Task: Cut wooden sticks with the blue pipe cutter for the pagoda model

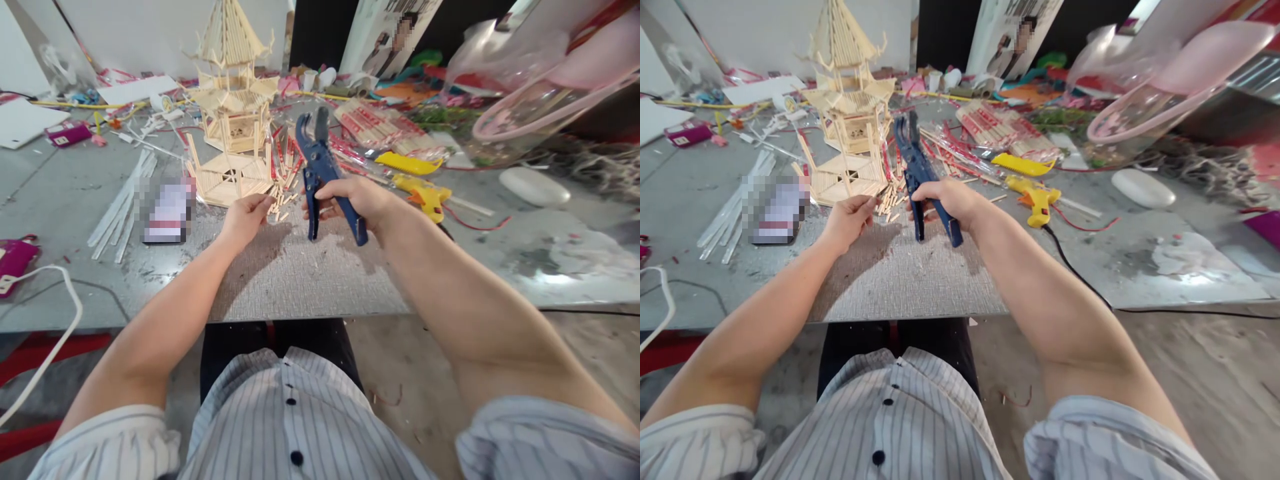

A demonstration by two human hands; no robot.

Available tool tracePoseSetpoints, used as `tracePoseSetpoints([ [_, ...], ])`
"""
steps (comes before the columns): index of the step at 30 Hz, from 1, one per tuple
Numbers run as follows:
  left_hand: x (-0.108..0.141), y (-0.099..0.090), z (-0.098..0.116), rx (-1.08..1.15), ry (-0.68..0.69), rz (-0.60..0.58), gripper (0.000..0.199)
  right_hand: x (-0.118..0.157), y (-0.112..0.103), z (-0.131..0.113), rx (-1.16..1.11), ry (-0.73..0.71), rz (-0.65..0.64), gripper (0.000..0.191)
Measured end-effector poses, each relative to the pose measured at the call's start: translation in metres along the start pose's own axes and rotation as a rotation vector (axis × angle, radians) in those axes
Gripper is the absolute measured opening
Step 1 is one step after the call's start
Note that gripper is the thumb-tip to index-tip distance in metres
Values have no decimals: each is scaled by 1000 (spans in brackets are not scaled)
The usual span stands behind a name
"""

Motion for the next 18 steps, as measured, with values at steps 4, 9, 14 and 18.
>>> tracePoseSetpoints([
  [4,-2,-8,1,43,24,74,19,-11,-16,-7,170,-327,311,18],
  [9,-2,-15,10,37,159,112,18,-10,-16,1,751,-563,492,51],
  [14,2,-6,13,38,195,15,27,-4,2,6,995,-685,421,60],
  [18,2,-5,14,57,229,8,35,-1,9,2,1053,-704,389,61],
])
Point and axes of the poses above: each hand's wrist, its own x-axis away from the middle knuckle, its own y-axis out of the palm, z = x × y, the point moved 7 cm from there along -x, towards the middle knuckle, and after that the axes turned 9 degrees about z, right-handed, at the moved point
